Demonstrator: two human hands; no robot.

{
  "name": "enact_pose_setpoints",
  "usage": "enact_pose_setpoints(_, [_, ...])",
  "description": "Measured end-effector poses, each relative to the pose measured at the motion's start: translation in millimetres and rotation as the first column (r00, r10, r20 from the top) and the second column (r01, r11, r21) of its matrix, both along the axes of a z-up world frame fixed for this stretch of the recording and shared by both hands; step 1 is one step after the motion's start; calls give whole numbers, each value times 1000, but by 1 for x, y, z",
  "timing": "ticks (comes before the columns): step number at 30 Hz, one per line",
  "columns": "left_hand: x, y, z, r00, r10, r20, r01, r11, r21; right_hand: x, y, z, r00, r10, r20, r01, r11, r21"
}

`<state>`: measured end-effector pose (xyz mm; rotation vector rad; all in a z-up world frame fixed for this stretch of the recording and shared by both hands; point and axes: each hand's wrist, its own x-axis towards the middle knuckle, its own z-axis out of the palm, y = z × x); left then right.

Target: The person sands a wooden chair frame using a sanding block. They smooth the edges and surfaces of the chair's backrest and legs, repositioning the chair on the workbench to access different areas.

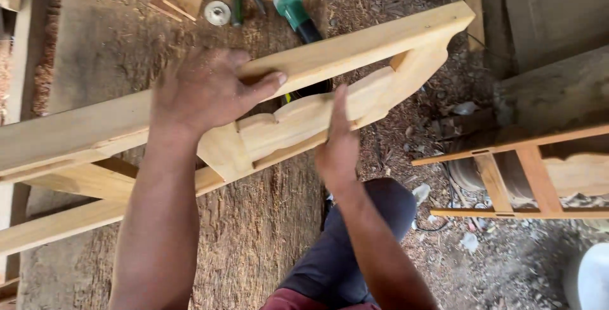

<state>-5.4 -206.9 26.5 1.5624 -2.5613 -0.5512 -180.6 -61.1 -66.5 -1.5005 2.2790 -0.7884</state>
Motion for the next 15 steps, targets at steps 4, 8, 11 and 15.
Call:
enact_pose_setpoints(4, [4, 4, -3, 998, -47, -39, 46, 998, -35, 1, 4, -72, 993, 119, -21, -121, 986, -115])
enact_pose_setpoints(8, [6, 11, 3, 994, -94, 63, 95, 995, -8, -21, -35, -46, 999, 13, 33, -11, 998, -66])
enact_pose_setpoints(11, [4, 11, 13, 993, -101, 66, 97, 993, 66, -16, -12, -47, 999, 41, 20, -40, 997, -63])
enact_pose_setpoints(15, [9, 13, 5, 992, -113, 64, 111, 993, 31, 14, 16, -72, 982, 148, -116, -165, 974, -158])
